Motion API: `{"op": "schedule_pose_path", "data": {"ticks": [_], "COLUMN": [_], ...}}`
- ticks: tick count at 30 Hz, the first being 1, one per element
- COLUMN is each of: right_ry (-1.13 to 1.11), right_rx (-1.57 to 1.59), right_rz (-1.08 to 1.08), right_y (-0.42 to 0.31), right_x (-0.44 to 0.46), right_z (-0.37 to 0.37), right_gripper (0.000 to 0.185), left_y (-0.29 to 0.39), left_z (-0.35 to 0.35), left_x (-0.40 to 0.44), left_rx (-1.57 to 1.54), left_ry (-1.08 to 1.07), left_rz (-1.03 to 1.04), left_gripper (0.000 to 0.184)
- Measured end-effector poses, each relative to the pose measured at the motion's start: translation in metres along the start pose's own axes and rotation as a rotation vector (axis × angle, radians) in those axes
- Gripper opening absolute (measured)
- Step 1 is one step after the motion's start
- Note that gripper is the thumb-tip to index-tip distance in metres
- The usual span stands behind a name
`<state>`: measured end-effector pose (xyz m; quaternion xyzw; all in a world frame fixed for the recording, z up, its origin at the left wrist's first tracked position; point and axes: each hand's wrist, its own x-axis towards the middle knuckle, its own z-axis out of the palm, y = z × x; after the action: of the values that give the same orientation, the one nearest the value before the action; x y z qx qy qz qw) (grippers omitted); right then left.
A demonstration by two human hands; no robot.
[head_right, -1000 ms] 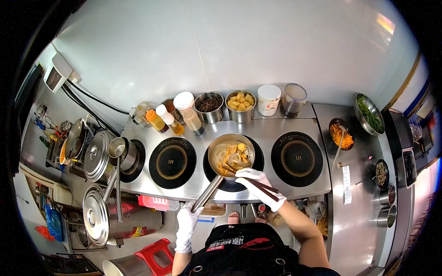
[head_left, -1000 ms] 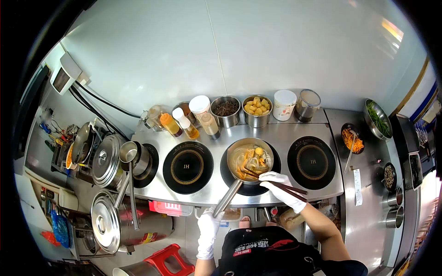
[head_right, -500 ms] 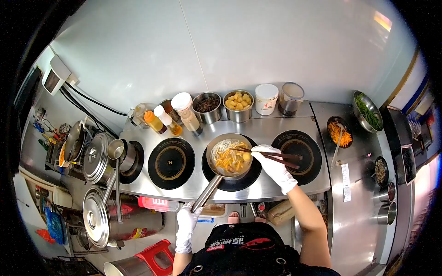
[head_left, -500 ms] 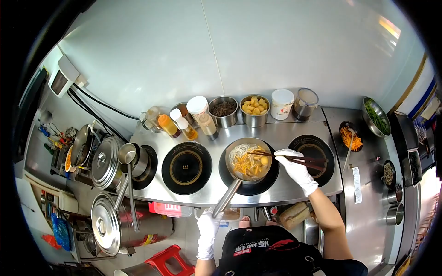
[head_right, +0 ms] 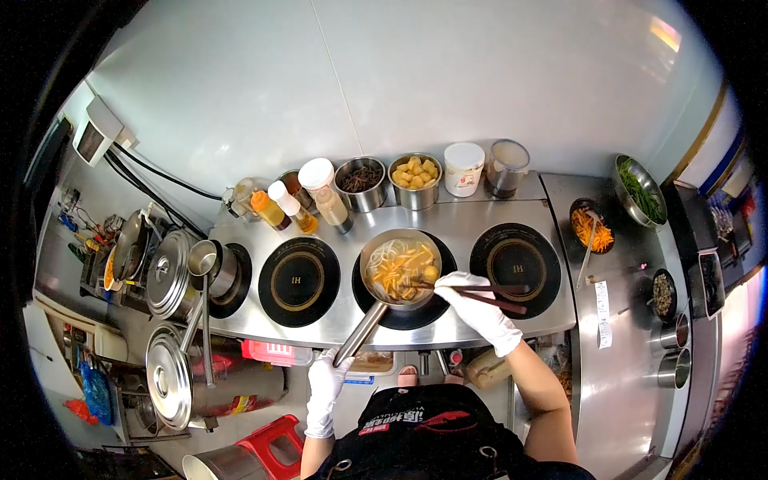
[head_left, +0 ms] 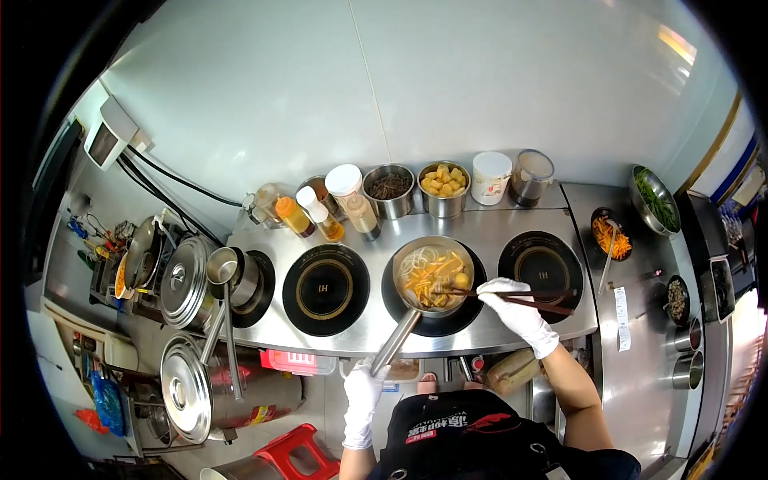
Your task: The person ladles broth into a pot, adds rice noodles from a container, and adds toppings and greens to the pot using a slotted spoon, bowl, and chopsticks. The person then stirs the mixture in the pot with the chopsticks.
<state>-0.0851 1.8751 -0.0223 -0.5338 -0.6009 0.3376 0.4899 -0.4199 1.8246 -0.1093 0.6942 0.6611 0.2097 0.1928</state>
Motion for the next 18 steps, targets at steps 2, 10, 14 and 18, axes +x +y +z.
{"op": "schedule_pose_path", "data": {"ticks": [2, 10, 14, 18], "right_ry": [0.074, 0.116, 0.139, 0.136], "right_rx": [-0.013, -0.040, -0.035, -0.031], "right_rz": [-0.065, -0.096, -0.075, -0.097], "right_y": [0.003, 0.013, 0.013, 0.014], "right_x": [0.004, 0.003, 0.001, 0.001], "right_z": [-0.005, -0.008, -0.007, -0.002], "right_gripper": [0.005, 0.008, 0.010, 0.010], "left_y": [0.002, 0.003, 0.001, 0.004], "left_z": [-0.002, -0.002, -0.001, -0.003], "left_x": [0.000, -0.001, 0.000, 0.000], "left_rx": [-0.005, -0.020, -0.002, -0.019], "left_ry": [0.003, 0.020, 0.023, 0.020], "left_rz": [0.013, 0.023, 0.031, 0.039], "left_gripper": [0.044, 0.037, 0.037, 0.037]}}
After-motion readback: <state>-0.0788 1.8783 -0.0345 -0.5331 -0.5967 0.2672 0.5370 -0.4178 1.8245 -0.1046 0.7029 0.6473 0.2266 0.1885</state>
